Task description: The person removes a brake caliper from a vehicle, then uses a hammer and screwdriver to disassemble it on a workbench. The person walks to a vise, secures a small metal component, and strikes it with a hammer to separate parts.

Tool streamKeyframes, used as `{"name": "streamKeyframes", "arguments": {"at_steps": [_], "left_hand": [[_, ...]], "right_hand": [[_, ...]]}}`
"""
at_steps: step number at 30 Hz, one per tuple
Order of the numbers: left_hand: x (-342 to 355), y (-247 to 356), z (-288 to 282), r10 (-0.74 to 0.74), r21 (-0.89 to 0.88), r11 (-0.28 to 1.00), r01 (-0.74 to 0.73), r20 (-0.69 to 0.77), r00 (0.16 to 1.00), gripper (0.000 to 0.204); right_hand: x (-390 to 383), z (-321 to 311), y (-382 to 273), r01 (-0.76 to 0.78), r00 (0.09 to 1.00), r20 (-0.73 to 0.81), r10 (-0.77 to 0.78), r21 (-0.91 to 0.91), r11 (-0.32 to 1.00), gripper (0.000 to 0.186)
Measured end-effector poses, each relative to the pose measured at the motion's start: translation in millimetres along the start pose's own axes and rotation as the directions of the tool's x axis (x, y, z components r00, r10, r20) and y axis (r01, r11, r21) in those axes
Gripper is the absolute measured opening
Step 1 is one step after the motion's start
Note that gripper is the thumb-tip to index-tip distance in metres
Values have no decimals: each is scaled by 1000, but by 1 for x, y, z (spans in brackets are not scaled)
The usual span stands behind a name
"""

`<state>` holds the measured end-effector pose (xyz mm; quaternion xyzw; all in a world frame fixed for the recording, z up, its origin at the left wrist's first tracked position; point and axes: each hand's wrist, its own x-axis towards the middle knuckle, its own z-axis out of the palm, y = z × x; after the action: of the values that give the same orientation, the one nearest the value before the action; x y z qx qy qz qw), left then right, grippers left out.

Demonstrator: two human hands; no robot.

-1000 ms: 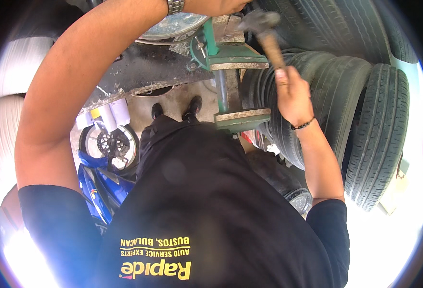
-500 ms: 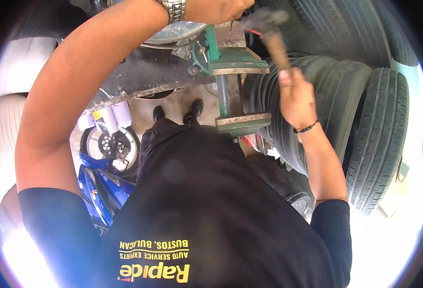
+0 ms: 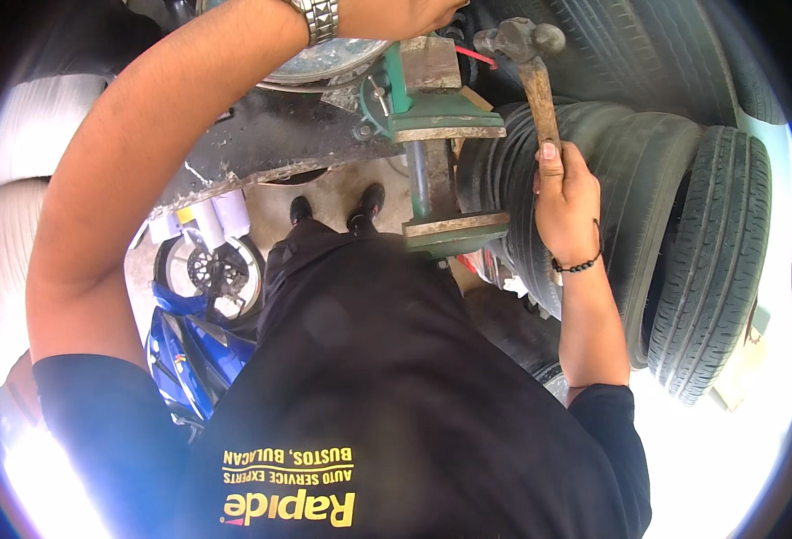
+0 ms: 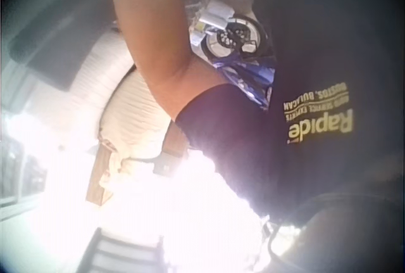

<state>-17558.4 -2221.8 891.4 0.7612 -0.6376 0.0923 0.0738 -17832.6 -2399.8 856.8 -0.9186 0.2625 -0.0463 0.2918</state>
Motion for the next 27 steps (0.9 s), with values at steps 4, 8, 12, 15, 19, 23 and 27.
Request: {"name": "streamKeyframes", "arguments": {"at_steps": [4,8,12,15,19,23,27], "left_hand": [[2,9,-8,-51,-133,991,26,-189,981,18],[5,23,-27,-46,-300,951,75,104,994,18],[16,38,-41,-60,-271,959,81,87,994,20],[31,43,-41,-156,-364,910,198,142,977,21],[41,49,-27,-251,-478,840,258,79,965,24],[54,60,-6,-338,-424,859,287,-48,940,25],[61,71,5,-201,-396,916,63,-316,927,25]], "right_hand": [[-2,1,8,-41,997,70,19,331,943,26],[3,5,17,-60,998,51,40,466,883,20],[5,9,28,19,1000,-16,-12,534,845,20],[3,10,34,-9,1000,22,-4,562,827,22],[2,9,40,-31,997,77,-1,407,913,29],[5,8,48,-106,967,253,21,327,939,26],[9,8,53,-55,942,331,-58,323,945,28]]}}
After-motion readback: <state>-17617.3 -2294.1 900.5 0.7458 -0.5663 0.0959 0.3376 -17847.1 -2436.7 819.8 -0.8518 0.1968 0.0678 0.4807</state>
